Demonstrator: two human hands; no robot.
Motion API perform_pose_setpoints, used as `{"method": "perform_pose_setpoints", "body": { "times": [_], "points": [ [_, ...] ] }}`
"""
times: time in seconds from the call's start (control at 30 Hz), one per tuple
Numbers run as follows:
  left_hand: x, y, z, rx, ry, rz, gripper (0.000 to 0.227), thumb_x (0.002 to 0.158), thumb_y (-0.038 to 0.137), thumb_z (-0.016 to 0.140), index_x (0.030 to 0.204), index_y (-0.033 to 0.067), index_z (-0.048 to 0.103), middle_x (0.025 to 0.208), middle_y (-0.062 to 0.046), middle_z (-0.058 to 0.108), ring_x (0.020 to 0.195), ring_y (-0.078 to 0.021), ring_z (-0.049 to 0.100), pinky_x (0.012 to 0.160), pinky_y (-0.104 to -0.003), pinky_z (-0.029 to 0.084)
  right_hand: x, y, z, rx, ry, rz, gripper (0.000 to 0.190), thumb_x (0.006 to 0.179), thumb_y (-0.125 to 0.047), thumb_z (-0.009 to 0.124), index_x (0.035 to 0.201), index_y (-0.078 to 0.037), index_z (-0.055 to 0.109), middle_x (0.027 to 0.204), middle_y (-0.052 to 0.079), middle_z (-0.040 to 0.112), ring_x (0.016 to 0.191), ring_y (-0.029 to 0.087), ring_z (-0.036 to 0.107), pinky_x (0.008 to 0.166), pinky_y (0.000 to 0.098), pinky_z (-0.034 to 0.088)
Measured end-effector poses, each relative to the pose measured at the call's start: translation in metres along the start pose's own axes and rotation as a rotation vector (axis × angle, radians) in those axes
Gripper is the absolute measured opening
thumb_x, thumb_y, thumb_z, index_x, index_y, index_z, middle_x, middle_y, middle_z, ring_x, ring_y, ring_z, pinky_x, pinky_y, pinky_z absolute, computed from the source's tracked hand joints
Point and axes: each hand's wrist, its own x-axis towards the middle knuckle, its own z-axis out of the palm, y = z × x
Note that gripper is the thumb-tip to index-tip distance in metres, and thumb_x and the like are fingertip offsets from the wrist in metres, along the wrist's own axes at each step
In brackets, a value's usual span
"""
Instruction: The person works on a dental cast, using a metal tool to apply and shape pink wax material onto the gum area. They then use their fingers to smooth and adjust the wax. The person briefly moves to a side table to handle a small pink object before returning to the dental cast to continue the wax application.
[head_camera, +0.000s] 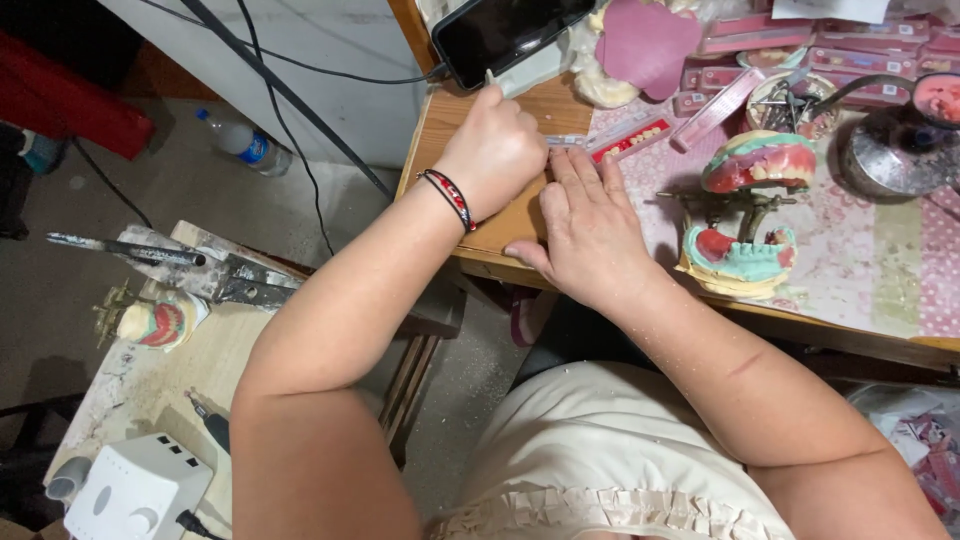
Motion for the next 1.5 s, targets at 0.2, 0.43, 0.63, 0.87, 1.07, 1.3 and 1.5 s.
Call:
{"method": "perform_pose_setpoints", "body": {
  "times": [0.2,0.43,0.63,0.87,1.07,1.3,1.5],
  "points": [
    [-0.008,-0.012,0.011,-0.231,0.046,-0.11,0.019,0.067,0.014,0.076,0.059,0.0233,0.061,0.06,0.005,0.059,0.061,-0.0238,0.06,0.069,-0.04,0.042,0.032,-0.007,-0.022,0.106,-0.086,0.122,0.031,0.084,0.008,0.045,0.112,0.004,0.057,0.102,0.024,0.068,0.106,0.045,0.059,0.115,0.0683,0.035],
    [-0.045,-0.015,-0.057,-0.519,0.232,-0.556,0.015,0.09,0.007,0.065,0.083,0.0163,0.075,0.083,0.004,0.074,0.08,-0.021,0.066,0.082,-0.04,0.043,0.042,0.031,0.042,-0.095,-0.044,0.216,0.062,0.067,-0.003,0.078,0.127,0.001,0.062,0.126,0.02,0.069,0.134,0.048,0.05,0.111,0.0665,0.038],
    [-0.107,0.024,-0.074,-0.636,0.292,-0.599,0.006,0.097,0.013,0.071,0.101,0.0175,0.071,0.105,-0.001,0.078,0.114,-0.0229,0.073,0.106,-0.043,0.047,0.045,0.026,0.055,-0.371,0.275,0.152,0.01,0.098,-0.022,0.064,0.089,-0.022,0.063,0.078,0.001,0.066,0.094,0.024,0.065,0.09,0.0426,0.051],
    [-0.107,0.046,-0.075,-0.675,0.194,-0.602,0.009,0.097,0.003,0.068,0.104,0.0068,0.072,0.114,-0.017,0.078,0.115,-0.0379,0.071,0.101,-0.049,0.054,0.022,-0.022,-0.016,0.07,0.495,0.179,0.007,0.101,-0.018,0.054,0.101,-0.015,0.06,0.076,0.011,0.062,0.074,0.035,0.069,0.069,0.0478,0.055],
    [-0.075,0.065,-0.088,-0.69,0.287,-0.501,0.014,0.101,-0.009,0.067,0.108,0.0016,0.072,0.13,-0.022,0.076,0.125,-0.0442,0.068,0.109,-0.051,0.051,-0.163,0.001,-0.111,0.226,0.505,-0.055,0.023,0.106,-0.011,0.055,0.123,-0.002,0.068,0.117,0.014,0.07,0.107,0.031,0.073,0.092,0.0383,0.061],
    [-0.045,0.14,-0.161,-0.958,0.456,-0.749,0.012,0.114,-0.019,0.051,0.12,-0.0194,0.061,0.124,-0.035,0.072,0.123,-0.0439,0.073,0.109,-0.047,0.058,-0.458,0.109,-0.11,-0.337,0.189,1.091,0.025,0.104,-0.023,0.062,0.125,-0.009,0.062,0.107,0.016,0.073,0.096,0.041,0.07,0.082,0.0524,0.053],
    [-0.016,0.189,-0.192,-0.892,0.356,-0.606,0.02,0.103,-0.016,0.06,0.099,-0.0017,0.075,0.099,-0.014,0.074,0.094,-0.0322,0.065,0.094,-0.044,0.05,-0.432,0.11,-0.107,0.074,-0.159,1.057,0.03,0.094,-0.033,0.067,0.118,-0.017,0.076,0.116,0.009,0.078,0.108,0.033,0.072,0.096,0.0447,0.053]
  ]
}}
